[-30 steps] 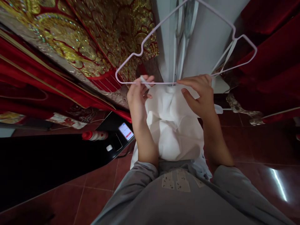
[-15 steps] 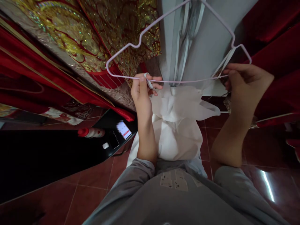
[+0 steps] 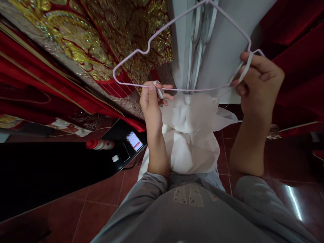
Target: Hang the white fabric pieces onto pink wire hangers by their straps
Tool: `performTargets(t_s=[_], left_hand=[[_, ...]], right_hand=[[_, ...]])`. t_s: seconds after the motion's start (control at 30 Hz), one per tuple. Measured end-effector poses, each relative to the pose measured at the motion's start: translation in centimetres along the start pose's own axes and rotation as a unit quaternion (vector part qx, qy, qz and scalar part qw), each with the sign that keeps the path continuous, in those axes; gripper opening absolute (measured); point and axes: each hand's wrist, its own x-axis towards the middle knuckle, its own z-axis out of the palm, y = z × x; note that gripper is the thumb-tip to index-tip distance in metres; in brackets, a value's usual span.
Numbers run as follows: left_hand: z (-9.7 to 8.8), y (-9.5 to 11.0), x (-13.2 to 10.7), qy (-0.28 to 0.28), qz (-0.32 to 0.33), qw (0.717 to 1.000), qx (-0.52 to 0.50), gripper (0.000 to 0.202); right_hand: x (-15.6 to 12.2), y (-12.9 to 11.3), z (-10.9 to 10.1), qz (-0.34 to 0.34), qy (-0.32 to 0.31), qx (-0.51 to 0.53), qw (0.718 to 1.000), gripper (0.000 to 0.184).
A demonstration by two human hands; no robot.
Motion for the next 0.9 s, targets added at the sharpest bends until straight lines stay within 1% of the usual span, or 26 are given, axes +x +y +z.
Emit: performTargets(t_s=[0.1,0.17,0.2,0.27,0.3,0.37,0.4,0.43,0.5,0.53,0.6,0.63,0.7,0.73,0.8,0.83,0.87,0.9], left_hand=[[-0.1,-0.3,0.1,-0.007,0.009,1.000,-0.003,0.042],[0.1,-0.3,-0.1,0.005,0.009,1.000,0.009,0.041],[0.2,-0.2,-0.3,0.014,0.009,1.000,0.019,0.040],[0.4,-0.2,-0.5,0.025,0.007,0.999,0.041,0.038],[0.5,-0.2,-0.6,0.028,0.004,0.998,0.050,0.038],[0.4,-0.2,-0.6,0.027,-0.007,0.998,0.057,0.037],[0.4,-0.2,-0.6,0.023,-0.011,0.998,0.056,0.037],[0.2,-0.3,-0.5,0.019,-0.012,0.998,0.054,0.037],[0.0,-0.3,-0.3,0.011,-0.006,0.999,0.045,0.038],[-0.1,-0.2,-0.2,0.006,-0.003,0.999,0.040,0.040],[-0.2,-0.1,0.0,-0.001,0.002,0.999,0.032,0.042],[-0.2,-0.1,0.0,-0.005,0.004,1.000,0.029,0.042],[-0.2,0.0,0.0,-0.013,0.009,1.000,0.022,0.039],[-0.1,-0.1,-0.1,-0.014,0.011,1.000,0.016,0.037],[0.0,-0.2,-0.1,-0.015,0.012,1.000,0.004,0.032],[0.1,-0.2,-0.1,-0.012,0.009,1.000,0.002,0.030],[0.2,-0.3,-0.1,-0.008,0.004,1.000,0.003,0.029],[0.2,-0.4,-0.1,-0.003,-0.003,1.000,0.008,0.029]], right_hand=[[0.5,-0.7,-0.5,0.001,-0.046,-0.010,0.999,0.043],[1.0,-1.1,-1.1,0.002,-0.056,-0.024,0.998,0.058],[1.3,-1.1,-1.5,-0.003,-0.044,-0.029,0.999,0.063],[2.3,-0.7,-2.4,-0.027,0.011,-0.020,0.999,0.068],[2.8,-0.3,-2.7,-0.037,0.046,-0.009,0.998,0.065],[3.6,0.8,-3.1,-0.038,0.119,0.019,0.992,0.054],[3.9,1.3,-3.0,-0.035,0.149,0.032,0.988,0.050],[4.1,1.7,-2.9,-0.034,0.166,0.042,0.985,0.048],[4.2,2.4,-2.5,-0.066,0.174,0.057,0.981,0.041],[4.3,2.6,-2.5,-0.090,0.161,0.053,0.981,0.035],[4.6,3.1,-3.0,-0.131,0.138,0.028,0.981,0.024],[4.8,3.4,-3.6,-0.143,0.139,0.015,0.980,0.020],[5.1,3.9,-5.2,-0.148,0.156,-0.005,0.977,0.016],[5.2,4.1,-6.0,-0.153,0.175,-0.010,0.973,0.014],[4.6,4.0,-6.9,-0.179,0.213,-0.022,0.960,0.015],[3.9,3.7,-6.7,-0.204,0.226,-0.028,0.952,0.016],[3.0,3.3,-6.2,-0.230,0.234,-0.040,0.944,0.015],[1.9,2.7,-5.3,-0.258,0.240,-0.049,0.935,0.019]])
